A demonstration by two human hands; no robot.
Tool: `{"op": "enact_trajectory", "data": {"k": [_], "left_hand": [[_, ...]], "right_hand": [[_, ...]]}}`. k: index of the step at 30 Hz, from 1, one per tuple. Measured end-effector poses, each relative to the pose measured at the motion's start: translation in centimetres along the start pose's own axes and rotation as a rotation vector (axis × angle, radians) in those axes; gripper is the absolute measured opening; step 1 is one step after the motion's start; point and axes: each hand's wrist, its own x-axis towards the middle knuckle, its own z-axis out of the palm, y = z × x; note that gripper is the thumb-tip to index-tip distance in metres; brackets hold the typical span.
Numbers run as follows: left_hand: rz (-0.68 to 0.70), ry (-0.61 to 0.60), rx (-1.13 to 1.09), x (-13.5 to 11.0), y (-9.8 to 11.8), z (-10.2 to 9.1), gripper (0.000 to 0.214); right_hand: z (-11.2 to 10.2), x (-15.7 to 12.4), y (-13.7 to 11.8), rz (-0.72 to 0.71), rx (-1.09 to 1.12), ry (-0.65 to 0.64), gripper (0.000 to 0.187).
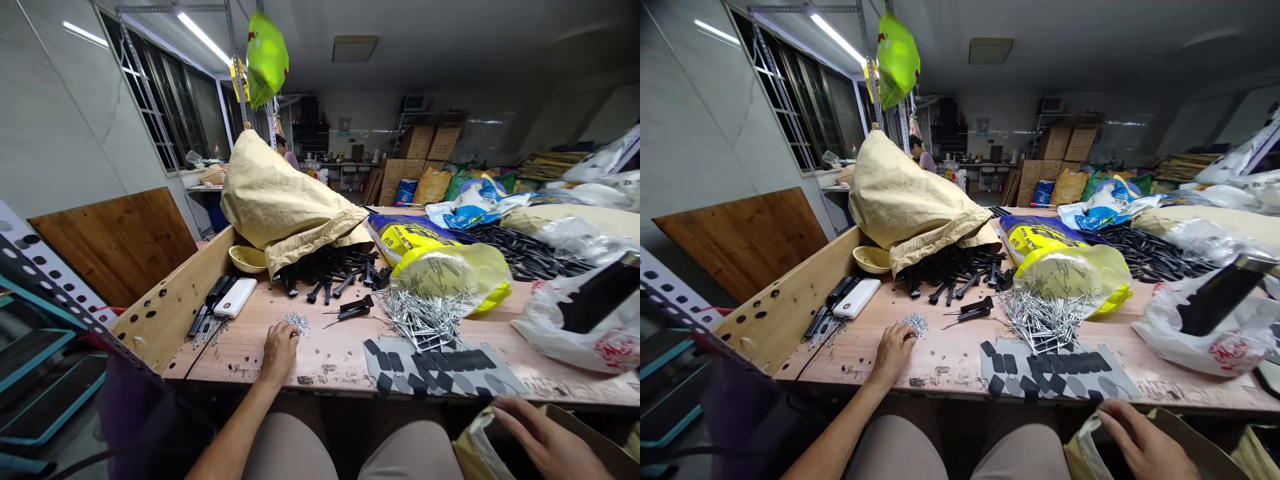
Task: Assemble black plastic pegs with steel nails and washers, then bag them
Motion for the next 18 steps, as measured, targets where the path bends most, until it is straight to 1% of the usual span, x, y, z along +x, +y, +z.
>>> {"op": "enact_trajectory", "data": {"k": [1, 2, 3, 6, 8, 9, 11, 14, 16, 18], "left_hand": [[0.005, -0.001, -0.001, 0.0, 0.1, 0.1, 0.016], [0.011, -0.001, -0.005, 0.0, 0.1, 0.2, 0.016], [0.014, 0.001, -0.011, 0.0, 0.1, 0.3, 0.015], [0.014, 0.003, -0.019, 0.1, 0.1, 0.4, 0.015], [0.012, 0.002, -0.027, 0.2, 0.1, 0.5, 0.016], [0.011, 0.003, -0.032, 0.2, 0.1, 0.5, 0.016], [0.009, 0.014, -0.052, 0.2, 0.0, 0.6, 0.016], [-0.022, 0.051, -0.145, 0.1, -0.1, 0.5, 0.015], [-0.099, 0.078, -0.305, 0.0, -0.2, 0.3, 0.010], [-0.244, 0.083, -0.569, 0.1, 0.0, -0.1, 0.004]], "right_hand": [[0.9, 1.0, -2.5, 0.010, 0.031, -0.064, 0.029], [1.9, 2.0, -5.1, -0.031, 0.057, -0.136, 0.030], [2.9, 2.9, -7.7, -0.099, 0.072, -0.173, 0.030], [5.6, 5.6, -15.2, -0.338, 0.024, -0.220, 0.022], [7.3, 7.5, -19.1, -0.468, -0.059, -0.248, 0.018], [8.2, 8.4, -20.7, -0.514, -0.109, -0.255, 0.017], [10.2, 10.4, -22.9, -0.569, -0.218, -0.260, 0.016], [13.3, 12.7, -24.3, -0.606, -0.335, -0.263, 0.023], [14.7, 13.6, -24.3, -0.625, -0.347, -0.264, 0.019], [15.4, 13.9, -23.9, -0.647, -0.336, -0.271, 0.010]]}}
